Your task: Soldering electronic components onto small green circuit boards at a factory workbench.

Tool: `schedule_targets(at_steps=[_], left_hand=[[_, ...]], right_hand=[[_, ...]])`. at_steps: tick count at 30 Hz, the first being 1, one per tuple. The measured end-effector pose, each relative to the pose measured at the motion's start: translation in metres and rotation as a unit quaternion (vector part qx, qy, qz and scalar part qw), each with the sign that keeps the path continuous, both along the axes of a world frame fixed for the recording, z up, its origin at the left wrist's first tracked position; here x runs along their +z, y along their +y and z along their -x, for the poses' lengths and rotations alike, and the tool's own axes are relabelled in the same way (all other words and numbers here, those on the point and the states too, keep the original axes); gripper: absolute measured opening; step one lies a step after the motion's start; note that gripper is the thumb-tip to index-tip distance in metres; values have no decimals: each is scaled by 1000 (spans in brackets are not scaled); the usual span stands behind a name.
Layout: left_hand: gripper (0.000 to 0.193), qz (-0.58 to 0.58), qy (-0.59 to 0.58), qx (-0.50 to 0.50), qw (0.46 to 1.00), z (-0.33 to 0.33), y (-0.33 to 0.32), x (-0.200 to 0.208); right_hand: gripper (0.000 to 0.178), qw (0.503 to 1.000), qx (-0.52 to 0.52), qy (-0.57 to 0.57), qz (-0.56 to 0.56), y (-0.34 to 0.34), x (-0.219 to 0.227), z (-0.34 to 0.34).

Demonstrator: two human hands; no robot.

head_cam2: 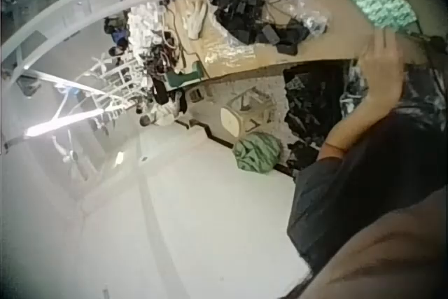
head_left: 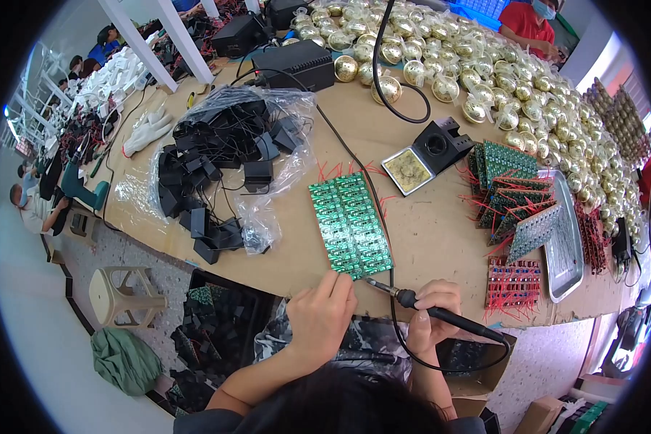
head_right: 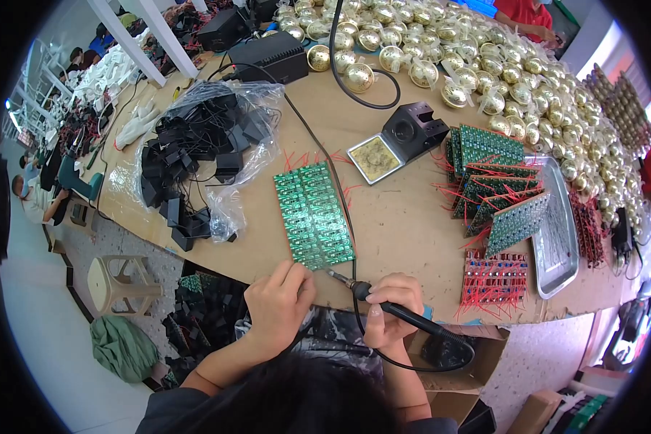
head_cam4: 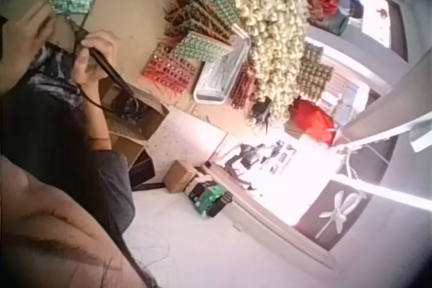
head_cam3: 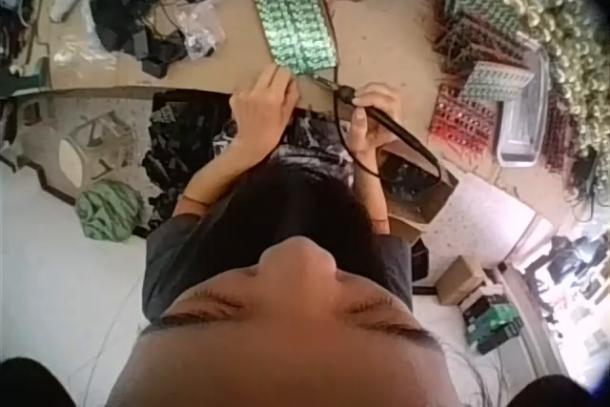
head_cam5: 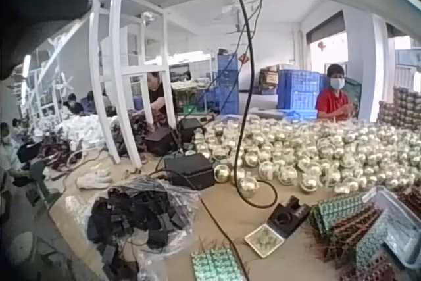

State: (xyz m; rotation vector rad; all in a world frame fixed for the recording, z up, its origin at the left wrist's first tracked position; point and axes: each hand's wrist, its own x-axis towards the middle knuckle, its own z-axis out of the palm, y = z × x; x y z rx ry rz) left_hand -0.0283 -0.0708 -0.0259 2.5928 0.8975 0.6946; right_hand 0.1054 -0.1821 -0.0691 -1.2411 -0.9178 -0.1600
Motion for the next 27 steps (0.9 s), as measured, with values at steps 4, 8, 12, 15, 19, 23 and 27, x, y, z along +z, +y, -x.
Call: schedule_targets(at_steps=[4,8,12,15,19,23,27], left_hand=[[15,-6,-6,-10,1000,-1,1,0],[14,-12,3,-12,1000,-1,1,1],[14,-15,2,-14,1000,-1,1,1],[14,-16,0,-16,1000,-1,1,0],[14,-20,-7,-10,1000,-1,1,0],[15,-23,1,-8,1000,-2,1,1],[16,-23,-9,-8,1000,-2,1,1]], right_hand=[[23,1000,3,22,16,-1,2,3],[21,1000,11,23,17,-1,2,4],[21,999,19,12,23,-2,4,4],[21,999,4,-5,33,-2,5,3],[21,999,-25,34,5,2,-3,1],[17,980,-43,157,-112,4,1,-7],[15,948,-28,262,-176,2,3,-10]])
